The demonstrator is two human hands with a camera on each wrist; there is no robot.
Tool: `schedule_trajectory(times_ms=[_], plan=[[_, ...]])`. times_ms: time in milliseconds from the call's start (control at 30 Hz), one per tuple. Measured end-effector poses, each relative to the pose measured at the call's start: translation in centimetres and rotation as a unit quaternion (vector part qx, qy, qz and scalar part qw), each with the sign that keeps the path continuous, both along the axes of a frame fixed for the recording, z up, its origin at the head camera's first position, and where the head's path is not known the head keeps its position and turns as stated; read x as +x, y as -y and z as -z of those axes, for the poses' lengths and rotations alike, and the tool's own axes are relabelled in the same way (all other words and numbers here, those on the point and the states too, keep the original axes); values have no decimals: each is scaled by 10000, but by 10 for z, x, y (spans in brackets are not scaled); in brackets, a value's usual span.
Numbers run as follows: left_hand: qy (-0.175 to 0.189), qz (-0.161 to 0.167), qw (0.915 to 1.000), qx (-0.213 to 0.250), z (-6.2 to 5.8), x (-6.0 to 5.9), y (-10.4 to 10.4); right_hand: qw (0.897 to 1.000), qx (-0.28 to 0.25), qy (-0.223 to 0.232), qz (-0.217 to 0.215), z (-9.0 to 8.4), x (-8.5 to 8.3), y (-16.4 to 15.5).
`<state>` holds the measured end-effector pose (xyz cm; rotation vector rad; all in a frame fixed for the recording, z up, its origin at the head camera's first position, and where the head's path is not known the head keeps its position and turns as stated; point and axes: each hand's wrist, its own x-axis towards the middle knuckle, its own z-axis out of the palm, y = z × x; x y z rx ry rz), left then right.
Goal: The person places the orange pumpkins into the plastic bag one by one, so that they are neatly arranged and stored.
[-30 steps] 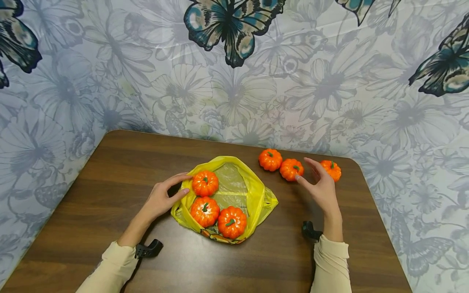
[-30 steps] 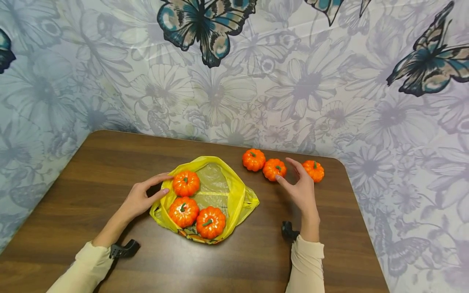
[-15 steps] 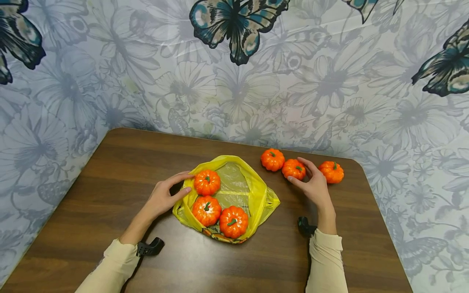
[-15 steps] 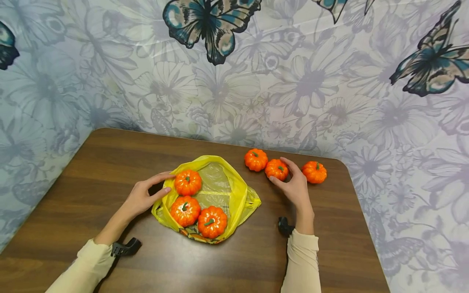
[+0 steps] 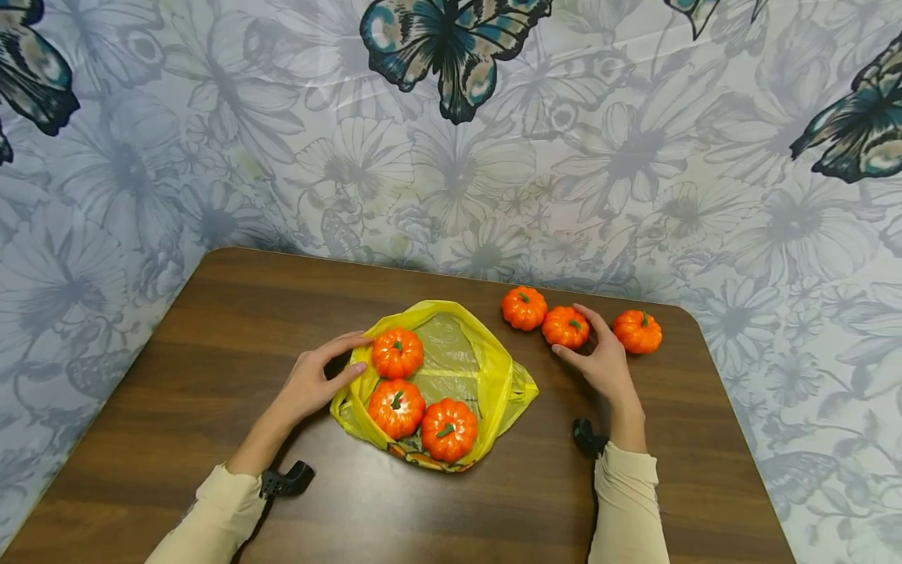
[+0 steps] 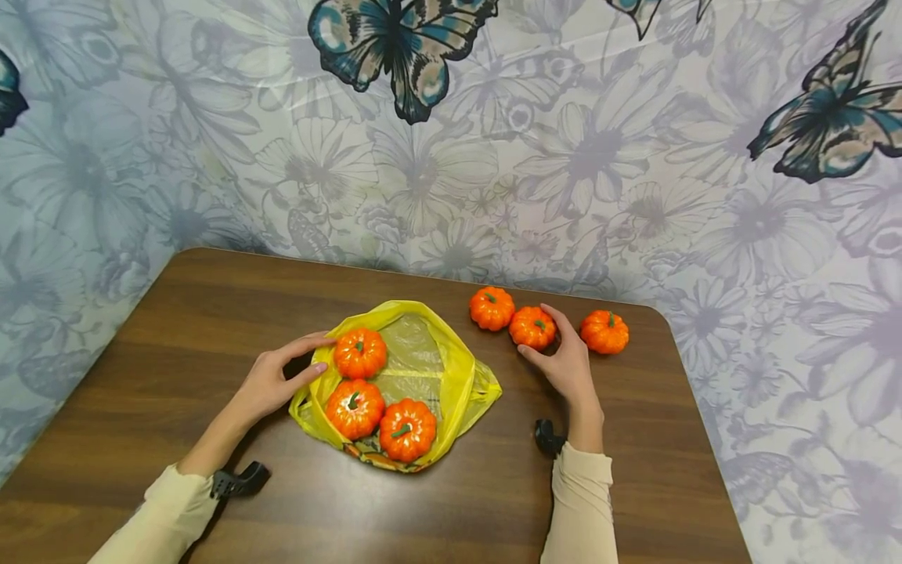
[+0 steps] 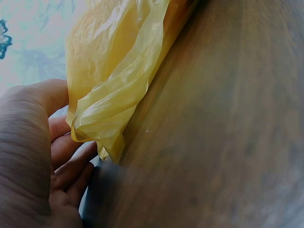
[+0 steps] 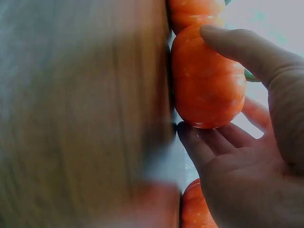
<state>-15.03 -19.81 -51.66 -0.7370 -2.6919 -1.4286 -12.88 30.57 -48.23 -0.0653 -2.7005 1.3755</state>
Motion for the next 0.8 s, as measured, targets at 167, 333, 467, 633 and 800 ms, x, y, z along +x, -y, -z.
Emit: schedule_trajectory(times_ms=[167,333,467,633,800], plan=[[-106,11,9999,-10,2,-1,-1,9995,148,-144,235,1,-1,-2],[-135,-11,9999,-67,4,-2,0,9989,103,-336,320,0,-1,-7],[-135,-12,9999,-52,3,-1,0,9985,76,-375,404,-6,3,-9],[-116,39,9999,39,1,1,-1,9983,-25,-352,474,-17,7,-9],[-84,35,9999,44,-1,3,-2,9978,-27,-501,441,-29,10,-7]])
